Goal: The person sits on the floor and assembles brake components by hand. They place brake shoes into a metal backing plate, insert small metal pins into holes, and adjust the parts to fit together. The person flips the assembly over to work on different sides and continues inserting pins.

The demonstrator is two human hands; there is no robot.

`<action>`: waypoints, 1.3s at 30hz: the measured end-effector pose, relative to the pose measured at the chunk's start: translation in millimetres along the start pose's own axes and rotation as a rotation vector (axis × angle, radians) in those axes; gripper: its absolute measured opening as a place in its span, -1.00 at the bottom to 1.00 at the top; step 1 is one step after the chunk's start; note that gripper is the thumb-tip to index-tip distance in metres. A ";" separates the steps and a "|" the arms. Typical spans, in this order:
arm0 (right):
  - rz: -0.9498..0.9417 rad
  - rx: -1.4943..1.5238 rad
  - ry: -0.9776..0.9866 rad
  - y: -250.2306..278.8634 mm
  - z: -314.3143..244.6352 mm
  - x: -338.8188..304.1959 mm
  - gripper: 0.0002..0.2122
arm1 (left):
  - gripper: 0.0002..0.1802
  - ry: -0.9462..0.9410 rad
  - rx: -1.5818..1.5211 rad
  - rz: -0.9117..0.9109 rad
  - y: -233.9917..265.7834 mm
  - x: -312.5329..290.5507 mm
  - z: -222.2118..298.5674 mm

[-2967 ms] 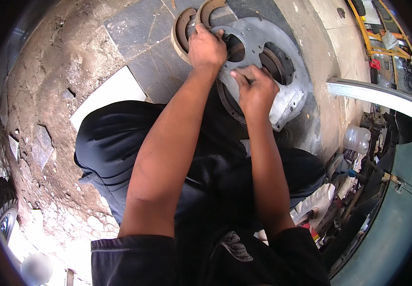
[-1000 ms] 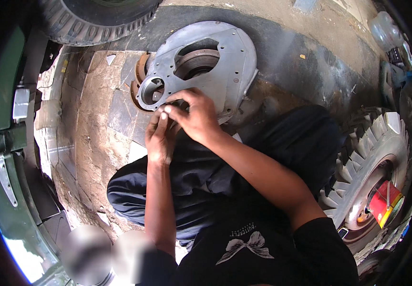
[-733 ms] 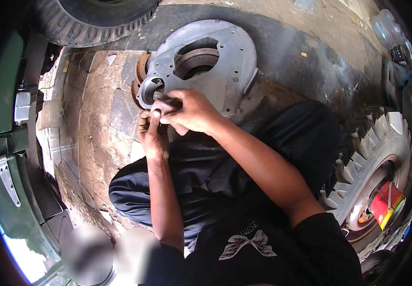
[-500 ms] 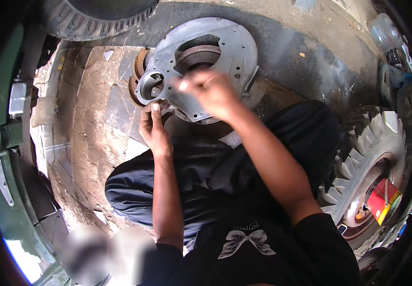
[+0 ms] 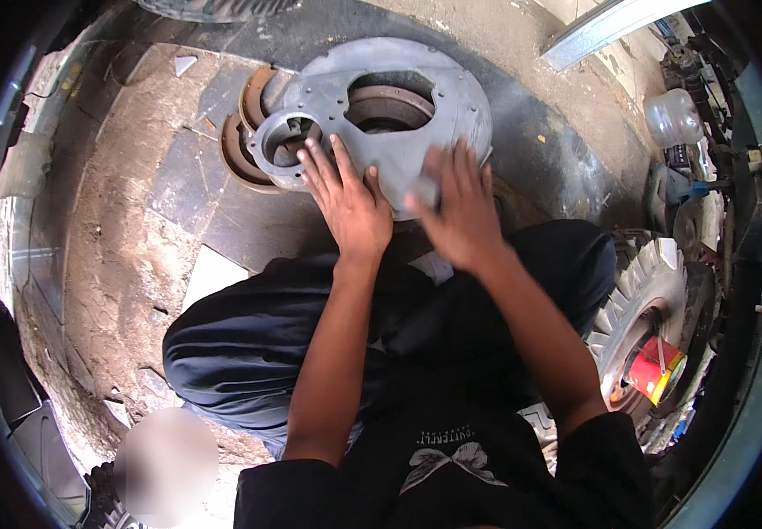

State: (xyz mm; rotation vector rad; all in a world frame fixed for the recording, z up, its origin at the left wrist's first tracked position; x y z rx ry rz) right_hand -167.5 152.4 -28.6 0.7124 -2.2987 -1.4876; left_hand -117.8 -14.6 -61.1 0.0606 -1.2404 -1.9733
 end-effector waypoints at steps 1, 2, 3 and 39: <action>0.043 -0.012 -0.055 3.1 15.8 30.3 0.10 | -0.26 -0.009 -0.014 -0.049 -1.2 -2.9 4.2; 0.086 -0.018 -0.100 3.1 23.8 46.5 0.11 | -0.24 -0.016 -0.020 -0.090 -2.5 -4.5 4.0; 0.120 -0.007 -0.072 -2.5 20.8 45.0 0.08 | -0.25 -0.003 -0.009 -0.080 -2.2 -4.3 2.5; 0.295 -0.101 -0.192 10.9 99.1 179.3 -0.24 | -0.48 -0.081 0.444 -0.126 14.2 22.0 32.8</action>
Point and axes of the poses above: each hand's wrist, its own x-axis towards the middle knuckle, its own y-axis out of the back of the hand, z = x × y, the point moved 6 cm from there along x, towards the middle knuckle, and after that the axes turned 11 degrees about x, right-handed, at the moved point
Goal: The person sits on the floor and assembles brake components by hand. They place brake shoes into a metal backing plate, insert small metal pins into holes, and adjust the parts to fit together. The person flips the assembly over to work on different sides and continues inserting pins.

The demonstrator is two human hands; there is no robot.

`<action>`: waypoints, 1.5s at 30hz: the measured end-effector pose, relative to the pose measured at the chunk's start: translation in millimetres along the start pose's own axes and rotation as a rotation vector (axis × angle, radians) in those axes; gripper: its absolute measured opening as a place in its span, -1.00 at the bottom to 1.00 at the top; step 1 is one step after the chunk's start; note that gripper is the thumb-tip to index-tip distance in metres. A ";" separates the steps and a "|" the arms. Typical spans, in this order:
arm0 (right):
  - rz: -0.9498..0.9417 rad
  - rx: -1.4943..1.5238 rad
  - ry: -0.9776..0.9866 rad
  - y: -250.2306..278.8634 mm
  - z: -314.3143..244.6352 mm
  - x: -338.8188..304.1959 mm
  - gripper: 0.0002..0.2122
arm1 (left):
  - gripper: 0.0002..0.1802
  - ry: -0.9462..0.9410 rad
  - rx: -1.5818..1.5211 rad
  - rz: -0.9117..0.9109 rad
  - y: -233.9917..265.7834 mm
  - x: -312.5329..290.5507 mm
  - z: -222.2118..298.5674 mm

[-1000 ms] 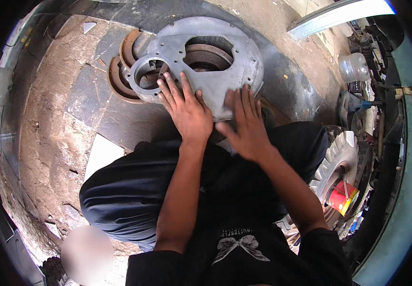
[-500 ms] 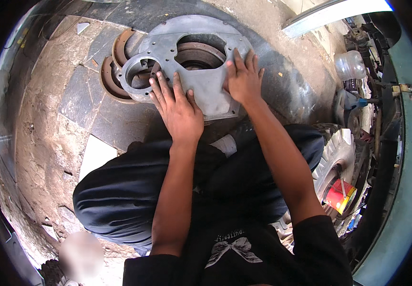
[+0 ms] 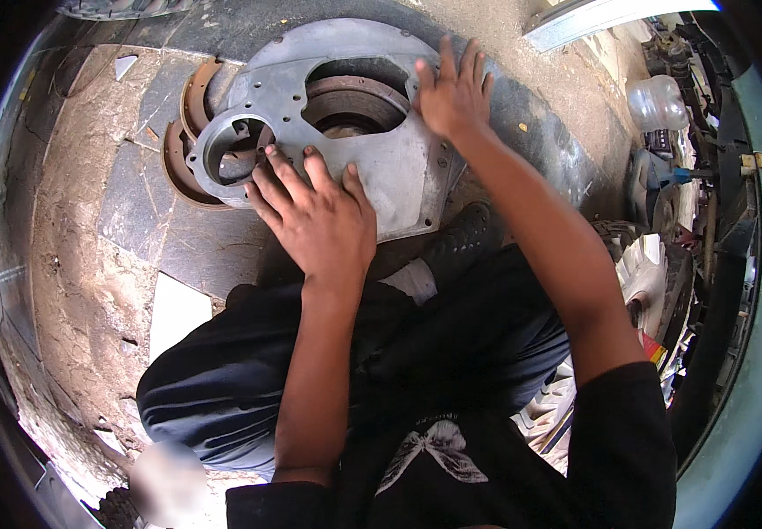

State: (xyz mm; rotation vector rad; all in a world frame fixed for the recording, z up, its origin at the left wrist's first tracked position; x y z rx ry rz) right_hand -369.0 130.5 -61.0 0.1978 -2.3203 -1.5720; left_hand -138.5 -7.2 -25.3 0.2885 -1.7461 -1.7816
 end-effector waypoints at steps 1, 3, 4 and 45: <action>0.018 0.005 0.023 -2.3 1.8 0.0 -0.24 | -0.49 0.027 -0.005 -0.016 -2.0 3.8 0.8; 0.056 0.020 0.073 -7.2 -0.1 -1.1 -0.24 | -0.51 0.086 -0.011 -0.043 -11.3 8.4 -2.6; -0.043 0.048 0.113 -8.1 -12.1 -18.4 -0.26 | -0.43 0.108 0.020 -0.021 -16.5 7.1 -8.8; -0.119 0.142 0.588 -18.3 -57.7 -9.9 -0.24 | -0.33 0.086 -0.004 -0.041 -20.4 0.8 -19.9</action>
Point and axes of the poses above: each hand's wrist, its own x-axis towards the middle knuckle, its own y-axis out of the back of the hand, z = x × y, the point moved 6 cm from there along x, towards the middle knuckle, and after that the axes turned 11 degrees about x, right-handed, at the moved point
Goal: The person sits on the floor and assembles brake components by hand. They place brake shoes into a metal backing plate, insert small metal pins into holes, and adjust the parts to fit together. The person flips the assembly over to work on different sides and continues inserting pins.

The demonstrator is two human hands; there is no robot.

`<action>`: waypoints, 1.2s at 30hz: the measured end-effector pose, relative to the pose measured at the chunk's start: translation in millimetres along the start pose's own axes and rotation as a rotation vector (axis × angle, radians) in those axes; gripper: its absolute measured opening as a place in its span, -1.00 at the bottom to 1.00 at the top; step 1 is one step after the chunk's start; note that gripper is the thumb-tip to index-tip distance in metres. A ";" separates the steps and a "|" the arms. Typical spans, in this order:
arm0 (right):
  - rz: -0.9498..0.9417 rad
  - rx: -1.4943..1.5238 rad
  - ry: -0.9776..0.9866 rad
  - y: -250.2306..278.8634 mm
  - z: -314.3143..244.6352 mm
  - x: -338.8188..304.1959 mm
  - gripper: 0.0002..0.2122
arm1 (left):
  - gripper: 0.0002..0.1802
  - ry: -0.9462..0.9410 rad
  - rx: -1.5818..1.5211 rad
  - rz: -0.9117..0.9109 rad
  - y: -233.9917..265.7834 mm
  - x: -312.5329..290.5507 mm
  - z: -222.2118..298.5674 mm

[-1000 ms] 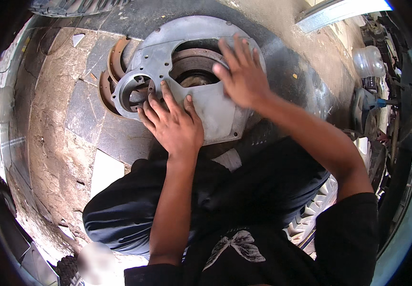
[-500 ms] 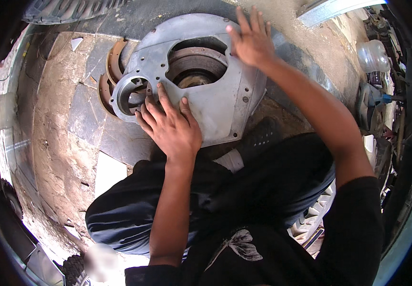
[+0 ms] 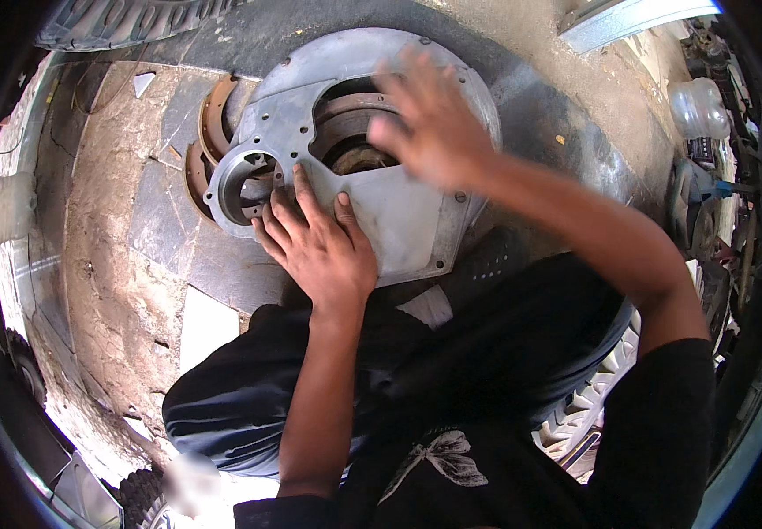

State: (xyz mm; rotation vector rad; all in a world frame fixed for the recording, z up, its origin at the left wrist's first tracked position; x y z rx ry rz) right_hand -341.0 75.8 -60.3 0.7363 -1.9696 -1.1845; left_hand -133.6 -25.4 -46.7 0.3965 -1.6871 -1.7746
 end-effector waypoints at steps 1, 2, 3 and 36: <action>-0.114 0.024 0.053 1.6 -32.5 -16.7 -0.25 | -0.33 0.013 0.023 -0.001 -1.3 -2.3 -7.3; -0.222 0.040 0.096 1.0 -49.4 -26.2 -0.26 | -0.33 0.010 0.010 0.002 -0.9 -1.4 -8.8; -0.115 0.046 -0.020 -1.9 -21.0 -17.1 -0.26 | -0.33 -0.011 -0.012 0.001 1.1 -0.5 -3.0; -0.203 0.042 -0.112 -7.7 6.1 -2.9 -0.14 | -0.35 0.033 -0.057 -0.009 -1.0 -2.2 -8.7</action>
Point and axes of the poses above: each hand's wrist, its own x-axis towards the middle knuckle, its own y-axis out of the back of the hand, z = x × y, the point moved 6 cm from there along x, towards the middle knuckle, and after that the axes turned 11 degrees about x, right-handed, at the moved point
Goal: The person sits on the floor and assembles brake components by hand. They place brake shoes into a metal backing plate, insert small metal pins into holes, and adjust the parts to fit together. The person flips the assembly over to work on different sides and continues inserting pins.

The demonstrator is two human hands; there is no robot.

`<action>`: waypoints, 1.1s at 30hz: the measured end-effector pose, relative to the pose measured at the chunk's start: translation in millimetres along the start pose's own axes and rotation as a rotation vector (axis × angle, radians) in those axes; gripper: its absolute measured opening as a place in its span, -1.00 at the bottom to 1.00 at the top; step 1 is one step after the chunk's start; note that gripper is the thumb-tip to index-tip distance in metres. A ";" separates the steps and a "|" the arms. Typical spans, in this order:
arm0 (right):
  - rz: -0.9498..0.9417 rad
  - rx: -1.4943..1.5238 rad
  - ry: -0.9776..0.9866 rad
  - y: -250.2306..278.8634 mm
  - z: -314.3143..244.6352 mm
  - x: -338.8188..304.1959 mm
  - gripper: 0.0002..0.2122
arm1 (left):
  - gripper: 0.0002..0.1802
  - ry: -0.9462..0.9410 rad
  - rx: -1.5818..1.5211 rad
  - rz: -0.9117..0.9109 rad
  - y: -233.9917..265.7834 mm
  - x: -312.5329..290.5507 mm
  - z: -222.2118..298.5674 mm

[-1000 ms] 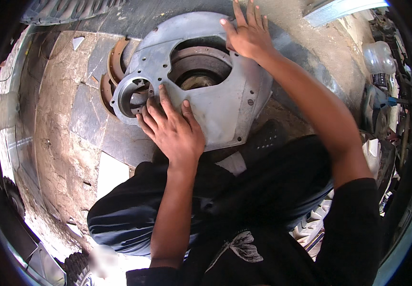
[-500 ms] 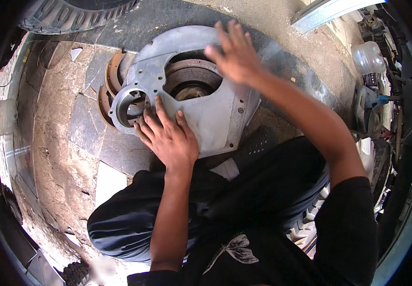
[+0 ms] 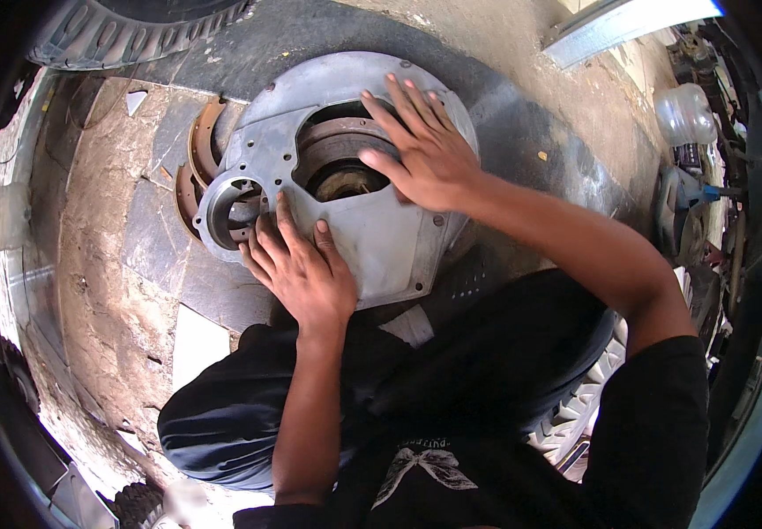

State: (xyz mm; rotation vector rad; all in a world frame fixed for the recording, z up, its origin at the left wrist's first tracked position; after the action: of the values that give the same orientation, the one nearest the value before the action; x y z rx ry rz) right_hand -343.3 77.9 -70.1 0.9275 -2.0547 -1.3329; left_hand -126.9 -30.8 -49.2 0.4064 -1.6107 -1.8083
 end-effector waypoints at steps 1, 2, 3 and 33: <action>-0.038 -0.007 0.017 -0.2 -2.2 -10.6 -0.15 | -0.35 -0.003 0.016 0.003 -0.3 0.0 1.4; 0.020 0.022 0.001 2.7 3.7 -0.8 -0.15 | -0.35 -0.002 0.007 0.003 0.2 1.8 5.0; 0.089 0.048 -0.033 8.4 19.8 13.5 -0.15 | -0.35 -0.024 -0.009 0.003 1.3 3.8 14.0; 0.146 -0.034 -0.204 4.9 51.9 82.5 -0.19 | -0.37 0.000 -0.031 -0.043 0.9 4.1 15.0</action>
State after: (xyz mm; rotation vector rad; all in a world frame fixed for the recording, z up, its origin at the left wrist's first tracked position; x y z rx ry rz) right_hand -434.6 45.0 -80.8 0.6349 -2.1971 -1.4280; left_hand -139.1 -22.3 -44.7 0.4306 -1.5832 -1.8630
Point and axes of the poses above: each hand's wrist, its own x-axis towards the middle knuckle, its own y-axis out of the back of the hand, z = x × y, the point moved 6 cm from there along x, towards the middle knuckle, and after that the axes turned 11 degrees about x, right-handed, at the moved point
